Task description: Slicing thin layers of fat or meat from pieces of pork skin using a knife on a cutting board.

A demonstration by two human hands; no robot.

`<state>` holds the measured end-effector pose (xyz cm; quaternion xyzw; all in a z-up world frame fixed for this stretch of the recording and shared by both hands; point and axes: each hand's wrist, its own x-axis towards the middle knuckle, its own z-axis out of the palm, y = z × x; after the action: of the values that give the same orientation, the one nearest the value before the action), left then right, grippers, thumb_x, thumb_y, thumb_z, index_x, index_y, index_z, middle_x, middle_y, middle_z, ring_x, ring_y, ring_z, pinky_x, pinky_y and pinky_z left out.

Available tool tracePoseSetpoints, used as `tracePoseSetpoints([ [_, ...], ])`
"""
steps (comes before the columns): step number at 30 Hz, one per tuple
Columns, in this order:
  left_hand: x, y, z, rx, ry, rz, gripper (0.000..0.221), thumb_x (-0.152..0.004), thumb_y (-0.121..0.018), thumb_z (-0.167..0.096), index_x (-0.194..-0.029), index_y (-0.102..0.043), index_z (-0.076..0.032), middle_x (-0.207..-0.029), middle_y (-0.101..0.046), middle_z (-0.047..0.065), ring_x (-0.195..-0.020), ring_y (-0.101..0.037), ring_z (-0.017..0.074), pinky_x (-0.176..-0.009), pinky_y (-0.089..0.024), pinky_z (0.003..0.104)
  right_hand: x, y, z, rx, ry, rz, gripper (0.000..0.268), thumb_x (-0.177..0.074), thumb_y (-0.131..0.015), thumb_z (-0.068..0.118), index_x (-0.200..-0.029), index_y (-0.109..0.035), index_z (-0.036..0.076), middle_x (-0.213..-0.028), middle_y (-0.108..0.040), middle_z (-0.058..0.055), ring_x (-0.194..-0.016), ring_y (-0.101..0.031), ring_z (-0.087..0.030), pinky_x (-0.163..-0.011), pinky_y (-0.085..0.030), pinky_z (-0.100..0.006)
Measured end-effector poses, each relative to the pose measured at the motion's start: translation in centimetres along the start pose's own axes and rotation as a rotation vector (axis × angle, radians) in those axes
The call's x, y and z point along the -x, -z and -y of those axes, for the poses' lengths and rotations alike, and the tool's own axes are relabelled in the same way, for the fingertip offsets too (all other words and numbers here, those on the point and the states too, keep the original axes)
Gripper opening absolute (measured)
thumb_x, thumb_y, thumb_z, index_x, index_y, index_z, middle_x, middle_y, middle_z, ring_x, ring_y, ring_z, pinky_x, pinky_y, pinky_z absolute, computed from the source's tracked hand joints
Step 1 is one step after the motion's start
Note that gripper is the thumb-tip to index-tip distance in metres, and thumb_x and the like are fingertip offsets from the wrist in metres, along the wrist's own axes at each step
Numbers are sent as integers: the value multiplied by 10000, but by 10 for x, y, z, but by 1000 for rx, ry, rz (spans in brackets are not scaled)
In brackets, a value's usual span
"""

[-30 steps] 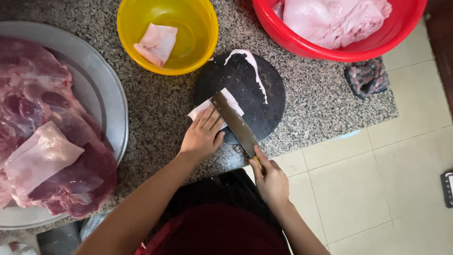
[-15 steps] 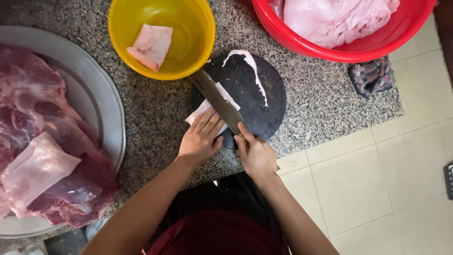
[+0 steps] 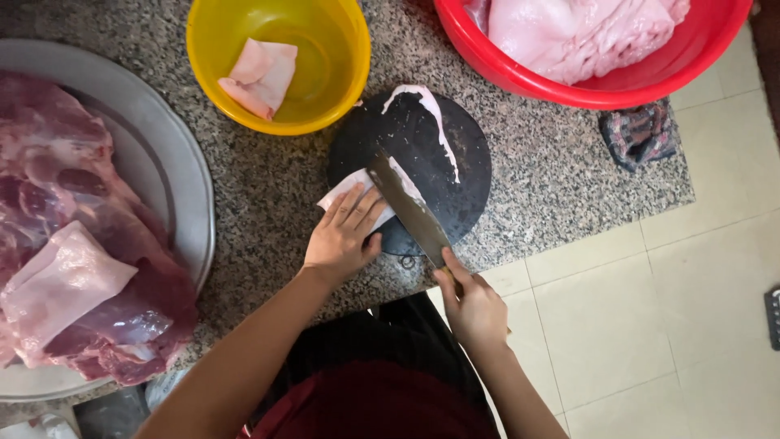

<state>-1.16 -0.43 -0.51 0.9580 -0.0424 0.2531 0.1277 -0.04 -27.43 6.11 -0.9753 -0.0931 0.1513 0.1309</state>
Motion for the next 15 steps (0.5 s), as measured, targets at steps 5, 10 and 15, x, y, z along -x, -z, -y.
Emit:
tracePoseSetpoints([
  [5, -1, 3, 1, 7, 2, -11, 568, -943, -563, -403, -1458, -650, -180, -1536, -615, 47, -1476, -520, 263, -1256, -373, 420, -3, 1, 3, 28, -26, 18, 482, -980, -586, 640, -1442, -632, 512, -778, -737, -50, -839, -789, -297, -785, -652, -464],
  [10, 2, -5, 4, 49, -20, -5, 538, -972, -528, -396, -1442, -666, -174, -1497, -640, 60, -1457, -539, 284, -1236, -400, 434, -39, -5, 38, -41, -8, 101, 492, -990, -545, 671, -1455, -614, 524, -848, -764, -105, -901, -779, -382, -836, -624, -539],
  [15, 5, -7, 4, 26, -21, -4, 555, -953, -539, -411, -1442, -657, -176, -1502, -635, 55, -1462, -537, 276, -1242, -396, 430, -51, -9, 52, -39, 1, 76, 490, -1001, -536, 666, -1471, -587, 540, -915, -771, -131, -954, -774, -392, -863, -620, -539],
])
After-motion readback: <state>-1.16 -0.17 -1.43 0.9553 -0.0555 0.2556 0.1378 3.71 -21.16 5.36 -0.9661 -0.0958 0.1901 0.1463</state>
